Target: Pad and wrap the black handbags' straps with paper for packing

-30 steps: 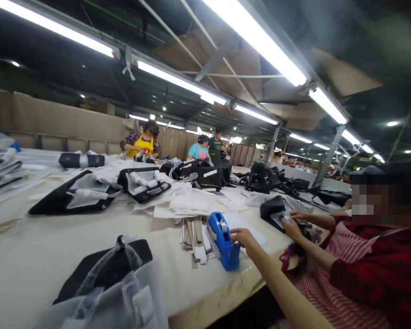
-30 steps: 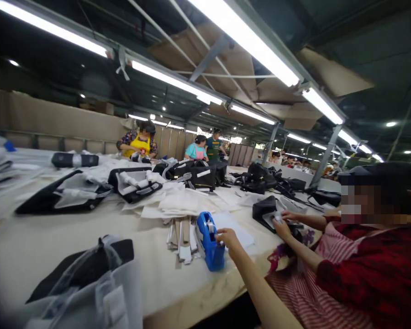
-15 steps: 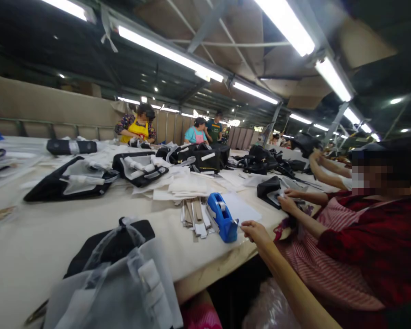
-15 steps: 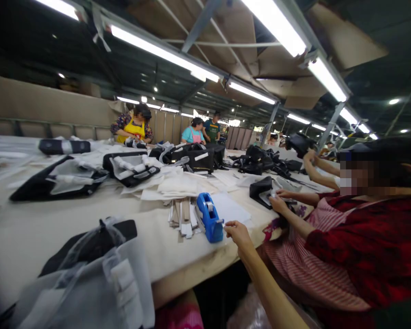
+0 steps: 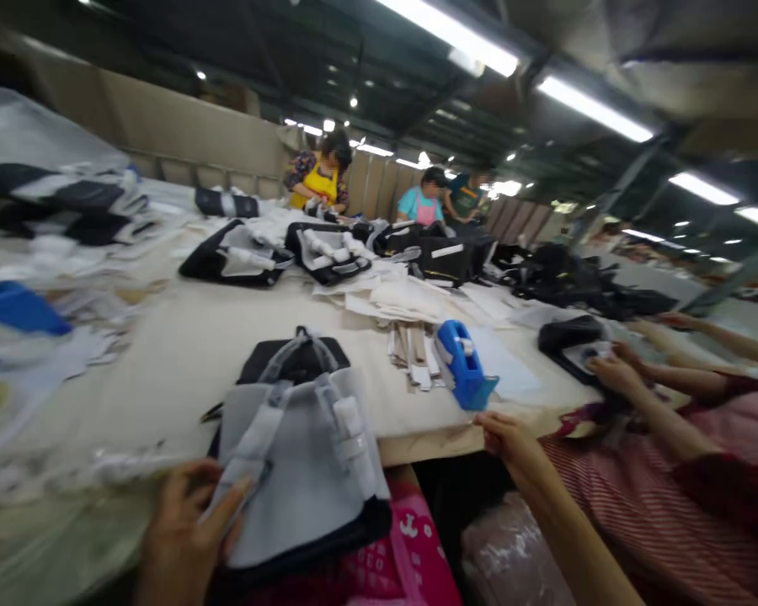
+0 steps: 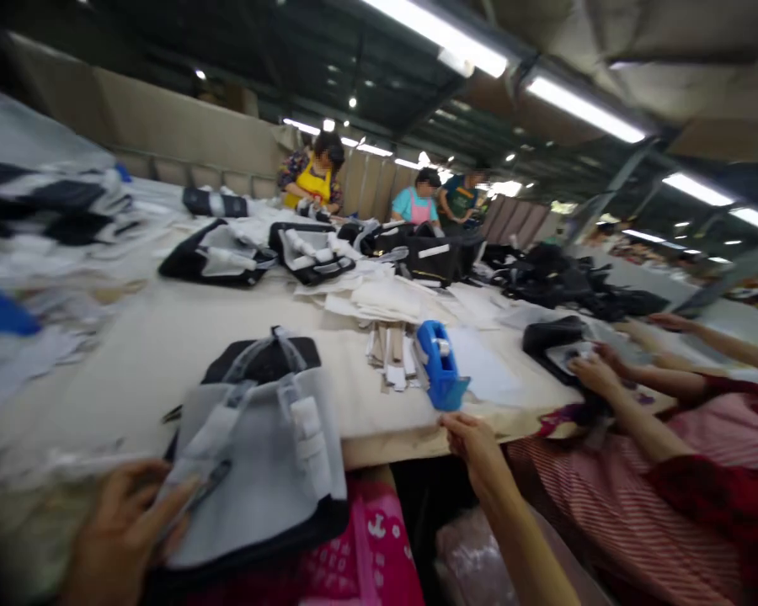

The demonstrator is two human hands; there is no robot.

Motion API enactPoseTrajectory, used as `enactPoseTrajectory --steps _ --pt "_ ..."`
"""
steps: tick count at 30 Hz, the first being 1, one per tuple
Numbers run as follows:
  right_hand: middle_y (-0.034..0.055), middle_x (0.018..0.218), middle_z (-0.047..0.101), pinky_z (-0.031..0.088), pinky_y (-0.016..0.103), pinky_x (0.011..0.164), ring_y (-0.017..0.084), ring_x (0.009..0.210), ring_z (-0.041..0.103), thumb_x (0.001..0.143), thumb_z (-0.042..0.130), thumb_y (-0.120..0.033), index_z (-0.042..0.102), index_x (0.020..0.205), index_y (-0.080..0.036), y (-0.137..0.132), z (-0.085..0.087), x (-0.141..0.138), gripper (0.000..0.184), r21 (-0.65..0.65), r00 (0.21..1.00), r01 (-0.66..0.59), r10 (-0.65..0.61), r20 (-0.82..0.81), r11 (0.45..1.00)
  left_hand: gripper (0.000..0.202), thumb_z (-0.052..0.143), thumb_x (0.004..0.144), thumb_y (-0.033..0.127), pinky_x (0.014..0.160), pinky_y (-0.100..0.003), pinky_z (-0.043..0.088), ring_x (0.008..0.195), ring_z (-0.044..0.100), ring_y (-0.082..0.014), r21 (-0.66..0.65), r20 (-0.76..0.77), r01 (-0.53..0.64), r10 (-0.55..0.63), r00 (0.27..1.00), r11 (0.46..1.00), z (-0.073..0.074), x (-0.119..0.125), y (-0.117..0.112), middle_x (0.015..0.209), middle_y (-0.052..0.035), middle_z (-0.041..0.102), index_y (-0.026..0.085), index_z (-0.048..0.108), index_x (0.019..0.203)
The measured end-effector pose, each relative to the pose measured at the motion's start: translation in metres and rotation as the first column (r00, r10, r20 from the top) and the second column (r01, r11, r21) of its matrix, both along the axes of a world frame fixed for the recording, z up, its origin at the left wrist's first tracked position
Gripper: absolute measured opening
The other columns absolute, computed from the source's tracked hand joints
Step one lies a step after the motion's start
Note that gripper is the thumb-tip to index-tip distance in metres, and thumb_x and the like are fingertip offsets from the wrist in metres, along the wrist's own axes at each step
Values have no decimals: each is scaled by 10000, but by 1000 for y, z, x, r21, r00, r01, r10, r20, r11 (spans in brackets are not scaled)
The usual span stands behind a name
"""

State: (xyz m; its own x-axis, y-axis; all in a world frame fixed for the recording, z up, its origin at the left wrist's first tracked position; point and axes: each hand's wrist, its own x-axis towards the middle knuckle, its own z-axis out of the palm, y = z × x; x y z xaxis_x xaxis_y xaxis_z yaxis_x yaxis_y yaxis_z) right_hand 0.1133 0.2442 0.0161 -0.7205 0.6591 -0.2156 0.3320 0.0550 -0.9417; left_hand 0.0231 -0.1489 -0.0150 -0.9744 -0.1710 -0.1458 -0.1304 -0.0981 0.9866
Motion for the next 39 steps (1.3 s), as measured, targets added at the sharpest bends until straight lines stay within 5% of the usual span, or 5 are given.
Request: enactPoseTrajectory --steps 5,12,17,25,39 --pt "-26 522 440 237 223 491 80 495 337 711 745 -499 636 695 -147 -136 31 -32 369 -237 876 -483 466 -126 843 432 737 751 376 314 -150 289 337 384 -40 34 -55 96 -94 994 995 -2 4 4 730 78 601 259 378 961" --pt "6 538 536 308 241 527 120 538 435 700 638 -418 615 588 -161 -260 38 -85 281 -99 637 -771 763 -112 629 448 638 853 349 453 -188 400 434 511 -82 -102 -136 73 -87 987 992 5 11 4 767 45 652 259 351 1185" --pt "-9 495 525 301 239 518 111 510 441 732 600 -275 595 535 -163 -270 27 -103 227 38 624 -782 781 19 623 433 587 890 336 743 -265 478 759 673 -170 -252 -208 33 -88 974 967 7 13 1 857 -8 702 229 361 1243" --pt "0 521 557 298 252 524 135 536 495 759 593 -168 629 550 -167 -267 16 -104 212 201 631 -775 749 202 599 112 580 865 249 781 -272 483 867 670 -195 -311 -209 60 -130 969 948 -5 11 -3 916 -29 682 215 533 962" --pt "6 685 670 409 268 637 175 671 596 705 651 -147 676 737 -175 -241 -10 -97 49 160 676 -734 732 85 660 214 645 838 328 367 -176 340 368 433 -61 -79 -90 132 -139 986 988 -5 10 -2 688 52 619 207 519 961"
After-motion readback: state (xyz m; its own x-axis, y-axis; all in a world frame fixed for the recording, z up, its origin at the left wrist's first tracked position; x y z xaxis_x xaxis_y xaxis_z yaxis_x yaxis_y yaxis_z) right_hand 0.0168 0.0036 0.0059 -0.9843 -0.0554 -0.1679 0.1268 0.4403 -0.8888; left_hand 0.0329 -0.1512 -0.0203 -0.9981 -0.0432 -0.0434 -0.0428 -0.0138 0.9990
